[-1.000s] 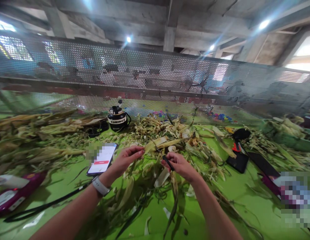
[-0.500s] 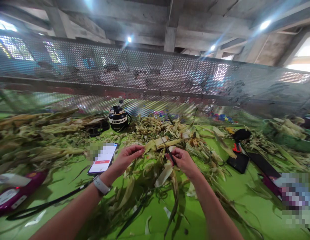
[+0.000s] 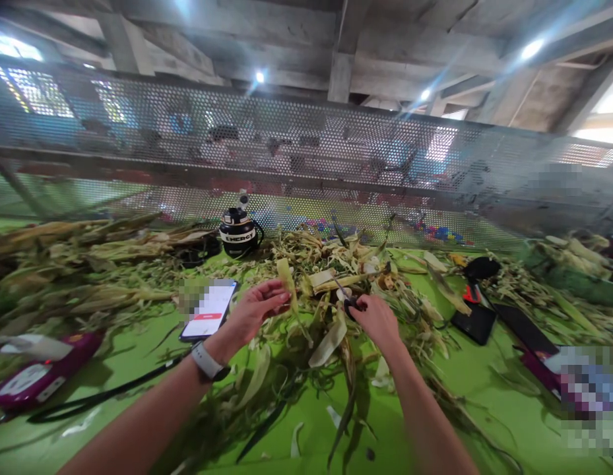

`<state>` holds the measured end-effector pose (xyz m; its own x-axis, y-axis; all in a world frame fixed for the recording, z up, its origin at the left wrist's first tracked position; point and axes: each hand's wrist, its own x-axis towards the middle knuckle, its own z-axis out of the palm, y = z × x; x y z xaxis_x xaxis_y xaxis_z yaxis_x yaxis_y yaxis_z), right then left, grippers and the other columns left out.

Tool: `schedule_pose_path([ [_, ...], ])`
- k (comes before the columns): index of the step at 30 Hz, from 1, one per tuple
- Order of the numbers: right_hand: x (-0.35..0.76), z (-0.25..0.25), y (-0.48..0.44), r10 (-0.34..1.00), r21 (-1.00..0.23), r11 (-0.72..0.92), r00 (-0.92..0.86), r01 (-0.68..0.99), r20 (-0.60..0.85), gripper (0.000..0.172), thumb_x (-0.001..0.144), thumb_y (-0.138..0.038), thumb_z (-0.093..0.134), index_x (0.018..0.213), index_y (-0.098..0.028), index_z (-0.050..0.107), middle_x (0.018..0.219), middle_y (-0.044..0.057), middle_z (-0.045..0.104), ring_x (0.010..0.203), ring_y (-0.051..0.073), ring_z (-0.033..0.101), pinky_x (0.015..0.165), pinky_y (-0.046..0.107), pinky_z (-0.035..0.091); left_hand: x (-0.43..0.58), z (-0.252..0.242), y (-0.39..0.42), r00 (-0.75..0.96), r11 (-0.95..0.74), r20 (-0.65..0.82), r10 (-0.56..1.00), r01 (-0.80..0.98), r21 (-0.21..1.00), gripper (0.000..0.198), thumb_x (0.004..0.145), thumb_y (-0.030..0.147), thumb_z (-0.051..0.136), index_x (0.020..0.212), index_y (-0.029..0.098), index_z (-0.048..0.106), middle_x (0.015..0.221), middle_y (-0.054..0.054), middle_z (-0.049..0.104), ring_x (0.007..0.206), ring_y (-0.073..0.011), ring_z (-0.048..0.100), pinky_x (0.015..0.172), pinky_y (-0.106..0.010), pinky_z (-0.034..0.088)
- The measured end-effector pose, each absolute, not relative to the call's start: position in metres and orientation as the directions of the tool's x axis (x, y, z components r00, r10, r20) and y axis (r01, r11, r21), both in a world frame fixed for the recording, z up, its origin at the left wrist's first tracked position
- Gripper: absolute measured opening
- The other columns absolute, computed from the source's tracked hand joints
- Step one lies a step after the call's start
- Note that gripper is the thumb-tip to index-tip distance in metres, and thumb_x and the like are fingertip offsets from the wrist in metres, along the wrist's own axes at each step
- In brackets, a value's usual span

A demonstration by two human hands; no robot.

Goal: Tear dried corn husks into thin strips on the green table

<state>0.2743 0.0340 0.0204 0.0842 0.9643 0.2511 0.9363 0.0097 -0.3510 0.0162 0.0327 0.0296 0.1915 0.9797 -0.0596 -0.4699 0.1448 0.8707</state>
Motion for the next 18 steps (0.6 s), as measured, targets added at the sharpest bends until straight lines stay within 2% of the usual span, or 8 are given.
schedule_pose_path([
  [5,0.278,0.021,0.031,0.973,-0.225,-0.113,0.153,0.968,0.171,0.019,0.077,-0.034,0.058,0.068,-0.021,0.067,0.071,0.006,0.065,0.067,0.019,0.057,0.053,0.027,0.029,0.018,0.031,0.030,0.156,0.130,-0.077,0.985,-0.360,0.924,0.041,0.052,0.030,0.084,0.086,0.015,0.065,0.078,-0.003,0.071,0.063,-0.0124,0.062,0.056,-0.024,0.050],
  [7,0.281,0.021,0.032,0.985,-0.217,-0.098,0.126,0.971,0.118,0.016,0.074,-0.030,0.060,0.064,-0.020,0.068,0.068,0.005,0.064,0.063,0.017,0.056,0.052,0.027,0.028,0.018,0.032,0.029,0.161,0.110,-0.061,0.985,-0.317,0.942,0.041,0.053,0.033,0.083,0.086,0.015,0.066,0.078,-0.003,0.070,0.063,-0.0123,0.061,0.052,-0.022,0.047],
  [9,0.282,0.022,0.033,0.992,-0.268,-0.073,0.098,0.961,0.081,0.013,0.071,-0.030,0.063,0.064,-0.020,0.068,0.063,0.003,0.063,0.060,0.016,0.054,0.053,0.026,0.030,0.019,0.032,0.028,0.168,0.076,-0.025,0.985,-0.305,0.949,0.038,0.056,0.035,0.081,0.086,0.015,0.067,0.077,-0.002,0.069,0.063,-0.0109,0.060,0.049,-0.019,0.044],
  [11,0.277,0.024,0.032,0.987,-0.407,-0.058,0.114,0.912,0.115,0.016,0.072,-0.035,0.063,0.069,-0.020,0.068,0.060,0.002,0.060,0.059,0.015,0.052,0.054,0.026,0.032,0.020,0.031,0.027,0.173,0.054,0.005,0.985,-0.333,0.941,0.035,0.058,0.034,0.080,0.086,0.016,0.068,0.074,0.000,0.068,0.060,-0.0078,0.056,0.047,-0.016,0.039],
  [13,0.263,0.027,0.028,0.976,-0.629,0.022,0.121,0.777,0.183,0.025,0.074,-0.041,0.061,0.079,-0.019,0.068,0.062,0.002,0.058,0.059,0.015,0.051,0.054,0.026,0.034,0.022,0.029,0.026,0.191,0.084,-0.014,0.982,-0.369,0.926,0.034,0.058,0.034,0.080,0.085,0.017,0.068,0.071,0.002,0.066,0.054,-0.0048,0.050,0.046,-0.015,0.034],
  [15,0.243,0.027,0.022,0.988,-0.868,0.150,-0.040,0.473,0.149,0.036,0.073,-0.047,0.062,0.096,-0.019,0.066,0.066,0.000,0.057,0.057,0.013,0.049,0.052,0.025,0.037,0.026,0.026,0.024,0.245,0.161,-0.069,0.967,-0.376,0.912,0.035,0.058,0.035,0.081,0.085,0.018,0.068,0.067,0.003,0.064,0.050,-0.0037,0.046,0.045,-0.016,0.030],
  [17,0.224,0.027,0.014,0.972,-0.982,0.080,-0.229,0.168,0.040,0.053,0.069,-0.051,0.067,0.112,-0.022,0.059,0.068,-0.003,0.055,0.049,0.009,0.042,0.045,0.022,0.034,0.031,0.023,0.020,0.328,0.228,-0.103,0.939,-0.372,0.900,0.036,0.056,0.036,0.081,0.084,0.018,0.068,0.066,0.003,0.063,0.051,-0.0045,0.047,0.046,-0.017,0.031],
  [18,0.217,0.026,0.010,0.958,-0.998,0.024,-0.286,0.060,0.006,0.055,0.066,-0.052,0.069,0.112,-0.022,0.058,0.068,-0.004,0.054,0.046,0.007,0.038,0.043,0.020,0.032,0.034,0.021,0.018,0.373,0.256,-0.108,0.921,-0.374,0.892,0.036,0.055,0.035,0.082,0.082,0.017,0.068,0.068,0.002,0.064,0.054,-0.0055,0.049,0.049,-0.017,0.033],
])
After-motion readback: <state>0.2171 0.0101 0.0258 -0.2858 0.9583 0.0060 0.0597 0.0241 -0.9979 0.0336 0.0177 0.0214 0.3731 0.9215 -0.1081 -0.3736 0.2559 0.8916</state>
